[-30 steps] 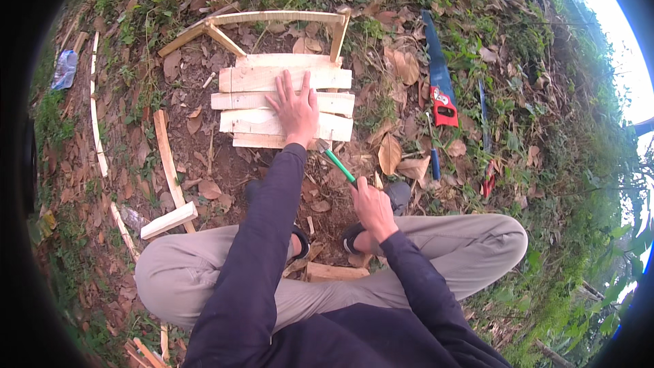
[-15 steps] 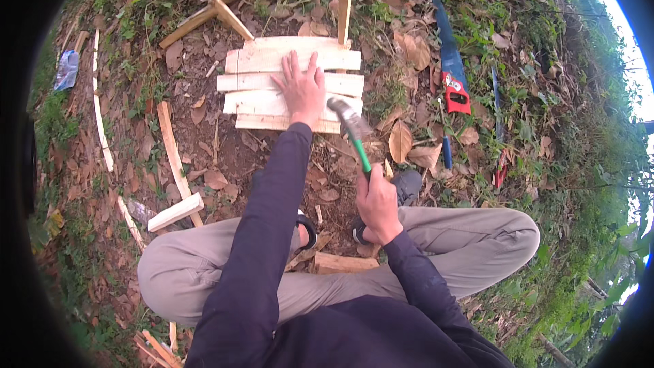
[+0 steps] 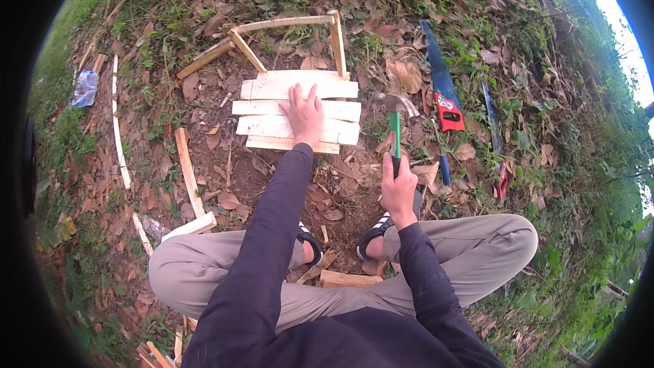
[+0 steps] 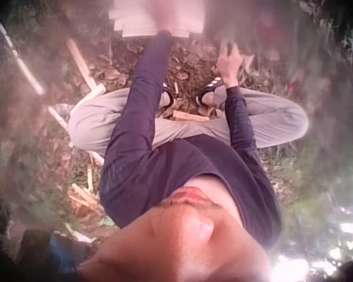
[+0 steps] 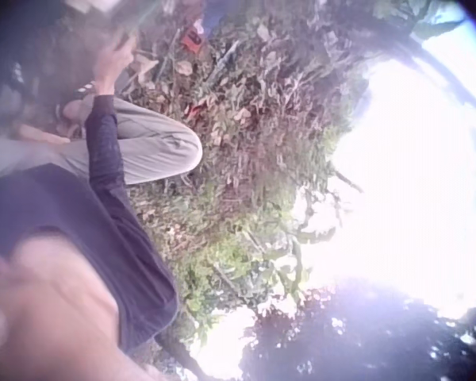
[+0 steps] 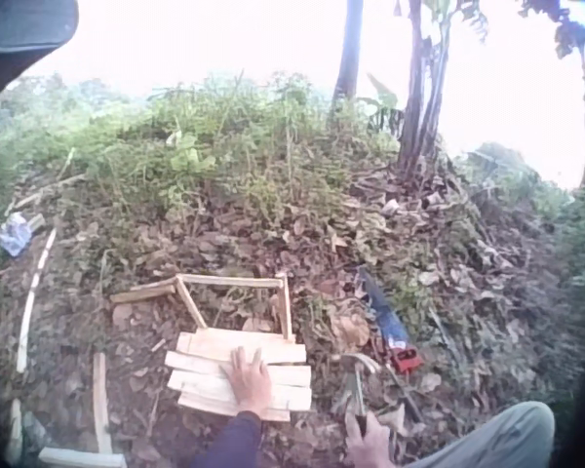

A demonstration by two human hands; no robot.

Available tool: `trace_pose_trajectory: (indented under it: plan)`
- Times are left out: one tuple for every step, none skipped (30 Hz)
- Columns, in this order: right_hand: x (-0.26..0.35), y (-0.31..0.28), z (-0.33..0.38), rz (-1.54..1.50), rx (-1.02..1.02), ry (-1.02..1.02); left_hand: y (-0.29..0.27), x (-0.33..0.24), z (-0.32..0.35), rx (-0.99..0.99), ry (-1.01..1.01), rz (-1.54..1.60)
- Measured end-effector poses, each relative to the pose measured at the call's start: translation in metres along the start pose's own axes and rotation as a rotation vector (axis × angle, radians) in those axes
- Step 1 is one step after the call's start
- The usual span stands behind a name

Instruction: The person sits on the ground and uses a hammer to drive nails into wooden planks, securing them to a frame. They repeatedly position the planks and strike the nails to assemble a small wooden structure.

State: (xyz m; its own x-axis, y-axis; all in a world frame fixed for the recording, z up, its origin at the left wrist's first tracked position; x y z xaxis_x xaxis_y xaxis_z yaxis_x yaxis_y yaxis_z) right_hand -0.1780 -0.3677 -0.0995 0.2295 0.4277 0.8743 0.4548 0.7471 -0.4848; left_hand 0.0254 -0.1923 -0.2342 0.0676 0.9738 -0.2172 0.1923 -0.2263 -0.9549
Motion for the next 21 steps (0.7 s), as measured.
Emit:
trace_pose_trajectory:
  plan:
    - [0.016, 0.0, -0.013, -0.023, -0.037, -0.087, -0.001, 0.0, 0.006, -0.078, 0.016, 0.041]
    - [0.031, 0.001, -0.029, -0.051, -0.076, -0.14, -0.003, -0.004, 0.01, -0.123, 0.032, 0.055]
    - [0.05, 0.003, -0.044, -0.074, -0.106, -0.192, -0.005, -0.005, 0.013, -0.164, 0.04, 0.07]
    - [0.078, 0.009, -0.063, -0.129, -0.117, -0.227, -0.003, -0.004, 0.01, -0.176, 0.031, 0.067]
    - [0.112, 0.014, -0.077, -0.187, -0.123, -0.256, -0.002, 0.0, 0.012, -0.185, 0.02, 0.058]
    - [0.146, 0.018, -0.089, -0.167, -0.091, -0.318, 0.0, 0.004, 0.02, -0.185, 0.012, 0.05]
    - [0.177, 0.021, -0.105, -0.151, -0.061, -0.39, 0.001, 0.006, 0.022, -0.138, -0.004, 0.042]
    - [0.202, 0.02, -0.126, -0.096, -0.052, -0.498, -0.003, 0.0, 0.013, -0.107, -0.009, 0.046]
    - [0.221, 0.025, -0.144, -0.045, -0.036, -0.597, -0.004, -0.001, 0.008, -0.066, -0.015, 0.04]
    - [0.237, 0.037, -0.156, -0.069, 0.004, -0.59, -0.004, 0.002, 0.009, -0.077, -0.03, 0.04]
    - [0.252, 0.056, -0.165, -0.099, 0.05, -0.581, -0.004, 0.008, 0.011, -0.09, -0.038, 0.052]
    - [0.26, 0.074, -0.177, -0.057, 0.116, -0.652, -0.004, 0.007, 0.012, -0.101, -0.036, 0.072]
    - [0.265, 0.09, -0.184, -0.027, 0.206, -0.639, -0.005, 0.007, 0.014, -0.112, -0.037, 0.091]
    - [0.261, 0.106, -0.196, 0.05, 0.261, -0.648, -0.005, 0.004, 0.014, -0.116, -0.025, 0.124]
    - [0.252, 0.124, -0.209, 0.119, 0.325, -0.661, -0.004, 0.002, 0.015, -0.084, -0.01, 0.163]
    - [0.239, 0.147, -0.217, 0.202, 0.386, -0.678, -0.004, 0.007, 0.018, -0.147, -0.02, 0.208]
    - [0.227, 0.169, -0.22, 0.273, 0.483, -0.66, -0.004, 0.02, 0.023, -0.205, -0.032, 0.245]
    - [0.218, 0.179, -0.221, 0.325, 0.515, -0.71, -0.008, 0.03, 0.021, -0.158, -0.079, 0.361]
    - [0.206, 0.185, -0.221, 0.385, 0.536, -0.751, -0.014, 0.035, 0.018, -0.104, -0.115, 0.488]
    - [0.192, 0.186, -0.232, 0.343, 0.51, -0.862, -0.023, 0.032, 0.016, -0.042, -0.136, 0.628]
    - [0.171, 0.185, -0.245, 0.308, 0.483, -0.96, -0.038, 0.033, 0.013, -0.178, -0.255, 0.798]
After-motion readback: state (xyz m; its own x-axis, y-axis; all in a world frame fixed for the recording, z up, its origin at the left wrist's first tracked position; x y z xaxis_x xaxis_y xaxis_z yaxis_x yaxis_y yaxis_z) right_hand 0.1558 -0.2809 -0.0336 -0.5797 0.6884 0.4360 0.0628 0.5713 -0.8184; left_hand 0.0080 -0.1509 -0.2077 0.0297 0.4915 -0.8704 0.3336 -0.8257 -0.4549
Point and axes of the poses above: each hand's wrist, its own z-axis away from the middle knuckle, its own y-axis out of the palm, x = y × z, the point moved 2 cm from there along -z, towards the middle knuckle, and after that the axes turned 11 degrees about -z, right-handed, at the moved point
